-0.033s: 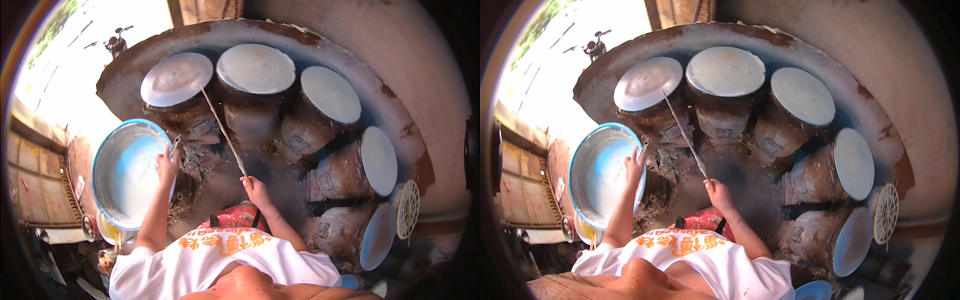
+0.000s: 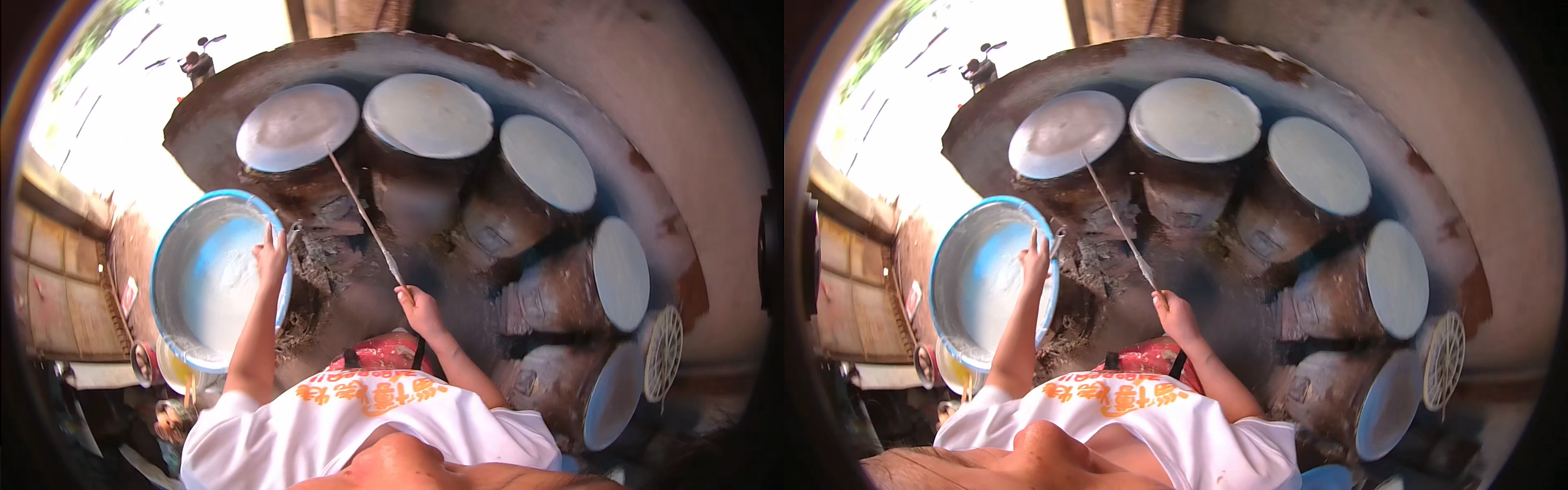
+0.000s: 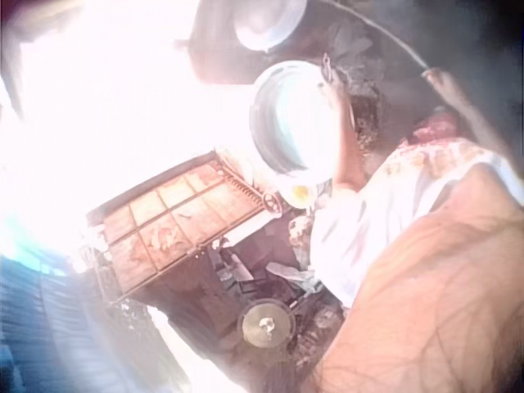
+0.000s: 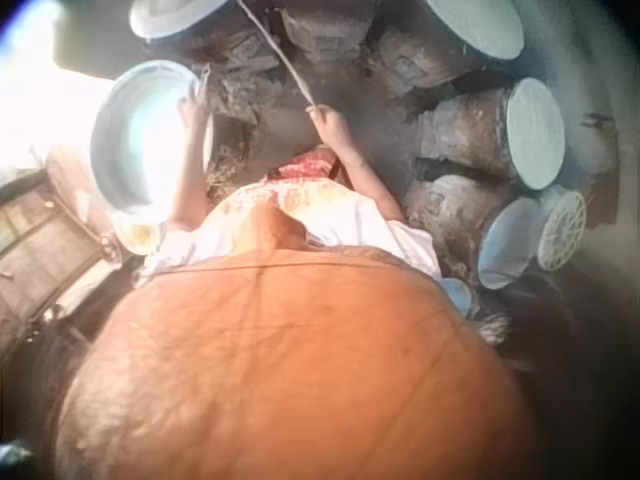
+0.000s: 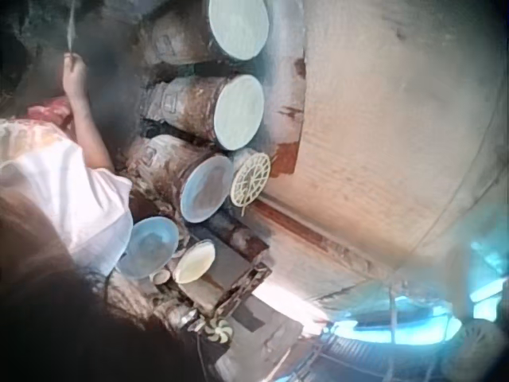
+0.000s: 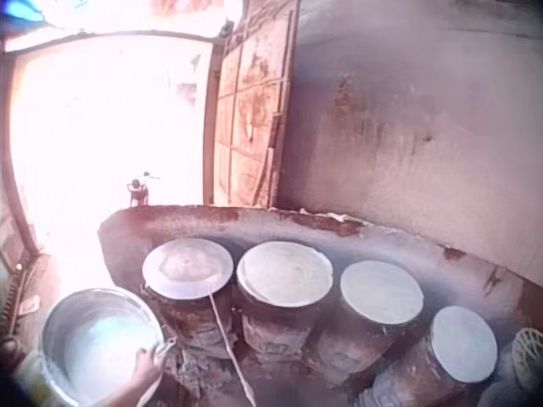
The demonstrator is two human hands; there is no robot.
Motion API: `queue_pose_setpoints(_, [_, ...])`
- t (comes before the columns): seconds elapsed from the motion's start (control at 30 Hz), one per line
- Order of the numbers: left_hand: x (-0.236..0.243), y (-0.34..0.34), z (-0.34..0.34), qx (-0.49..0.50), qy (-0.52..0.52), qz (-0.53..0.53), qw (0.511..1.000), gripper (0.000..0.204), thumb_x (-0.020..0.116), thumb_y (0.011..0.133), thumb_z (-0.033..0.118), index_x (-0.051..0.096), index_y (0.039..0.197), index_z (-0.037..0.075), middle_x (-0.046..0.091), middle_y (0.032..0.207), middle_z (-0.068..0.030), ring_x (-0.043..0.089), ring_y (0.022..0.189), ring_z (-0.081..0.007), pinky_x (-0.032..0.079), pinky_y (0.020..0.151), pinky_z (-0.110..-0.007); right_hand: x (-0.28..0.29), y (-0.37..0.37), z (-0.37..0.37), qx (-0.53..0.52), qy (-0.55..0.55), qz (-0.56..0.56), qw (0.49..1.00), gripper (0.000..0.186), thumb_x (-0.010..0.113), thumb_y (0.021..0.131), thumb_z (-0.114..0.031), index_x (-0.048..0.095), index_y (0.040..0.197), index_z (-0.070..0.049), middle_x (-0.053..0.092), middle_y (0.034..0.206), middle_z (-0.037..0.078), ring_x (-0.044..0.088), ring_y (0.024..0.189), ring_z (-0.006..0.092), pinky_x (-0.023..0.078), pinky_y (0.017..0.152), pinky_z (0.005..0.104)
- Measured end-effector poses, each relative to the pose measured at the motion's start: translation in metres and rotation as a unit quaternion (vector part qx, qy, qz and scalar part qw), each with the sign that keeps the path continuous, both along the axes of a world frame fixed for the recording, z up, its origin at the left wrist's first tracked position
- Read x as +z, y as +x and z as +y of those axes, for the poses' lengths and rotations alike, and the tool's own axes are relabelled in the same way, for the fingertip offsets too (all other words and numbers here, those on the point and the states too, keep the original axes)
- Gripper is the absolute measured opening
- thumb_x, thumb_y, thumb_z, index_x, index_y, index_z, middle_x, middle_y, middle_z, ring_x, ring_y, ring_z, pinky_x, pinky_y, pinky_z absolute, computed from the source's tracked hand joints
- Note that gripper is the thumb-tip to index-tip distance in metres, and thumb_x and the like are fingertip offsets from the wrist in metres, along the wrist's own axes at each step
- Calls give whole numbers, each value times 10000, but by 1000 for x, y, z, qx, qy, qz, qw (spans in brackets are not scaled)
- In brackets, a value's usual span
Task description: The person spreads batter onto multiple heated circular surfaces using a ladle and a flat wooden tool, then lifts and flips the cooked crepes by hand.
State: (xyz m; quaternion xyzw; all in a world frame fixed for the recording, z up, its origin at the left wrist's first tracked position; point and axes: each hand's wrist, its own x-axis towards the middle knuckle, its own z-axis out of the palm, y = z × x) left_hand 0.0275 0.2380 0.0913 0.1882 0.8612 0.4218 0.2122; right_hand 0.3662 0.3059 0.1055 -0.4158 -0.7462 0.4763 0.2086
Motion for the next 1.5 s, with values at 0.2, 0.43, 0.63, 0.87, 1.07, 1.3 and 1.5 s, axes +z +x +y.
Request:
queue_pose_setpoints(0.2, [-77, -41, 22, 188, -12, -273, 943, 975, 707, 692, 195, 128, 1461, 353, 77, 1411, -259, 491, 1074, -409, 582, 567, -496, 29, -122, 77, 224, 152, -86, 959, 414, 573, 854, -159, 464, 1253, -178, 623, 977, 207, 610, 893, 393, 493, 764, 454])
queue_pose_setpoints(0.43, [-116, -32, -127, 186, -143, -131, 963, 774, 553, 779, 48, 209, 1461, 173, 435, 1133, -211, 618, 742, -360, 503, 475, -417, 0, -341, 64, 373, 307, -285, 828, 232, 449, 859, -116, 580, 1050, -99, 660, 771, 159, 655, 718, 346, 512, 615, 468])
queue_pose_setpoints(0.63, [-10, -96, -161, 238, 112, -345, 901, 562, 489, 910, 142, 297, 1437, 167, 481, 754, -72, 375, 408, -104, 367, 355, -263, 44, -329, 59, 430, 210, -267, 837, 199, 433, 874, -140, 579, 1004, -100, 659, 806, 177, 639, 769, 390, 501, 663, 490])
queue_pose_setpoints(0.87, [-136, -120, -98, 368, 251, -449, 775, 532, 457, 927, 127, 253, 1409, 220, 373, 594, -11, 354, 416, -103, 322, 346, -253, 5, -338, 28, 394, 203, -356, 823, 219, 428, 886, -151, 536, 1074, -117, 646, 778, 225, 638, 734, 403, 499, 668, 523])
queue_pose_setpoints(1.07, [-95, -90, -41, 402, 447, -530, 598, 277, 408, 944, 93, 378, 1170, 250, 294, 591, 34, 298, 441, -61, 271, 364, -197, -21, -290, 4, 395, 81, -249, 881, 271, 469, 908, -181, 527, 1139, -52, 634, 871, 266, 634, 774, 420, 499, 691, 498])
queue_pose_setpoints(1.3, [44, -93, -60, 212, 677, -638, 299, 224, 433, 989, 250, 466, 828, 98, 337, 580, 50, 316, 418, -46, 269, 335, -191, 77, -267, 8, 296, -447, -112, 837, 295, 384, 994, -182, 456, 1279, -168, 406, 566, -16, 305, 373, 78, 271, 330, 229])
queue_pose_setpoints(1.5, [247, -132, -82, -153, 702, -554, 420, 376, 384, 1000, 330, 348, 696, 112, 323, 510, 29, 297, 364, -65, 304, 331, -207, 197, -318, 16, 381, -600, 161, 685, 373, 414, 987, -223, 401, 1357, -179, 416, 547, 14, 313, 373, 76, 259, 332, 227])
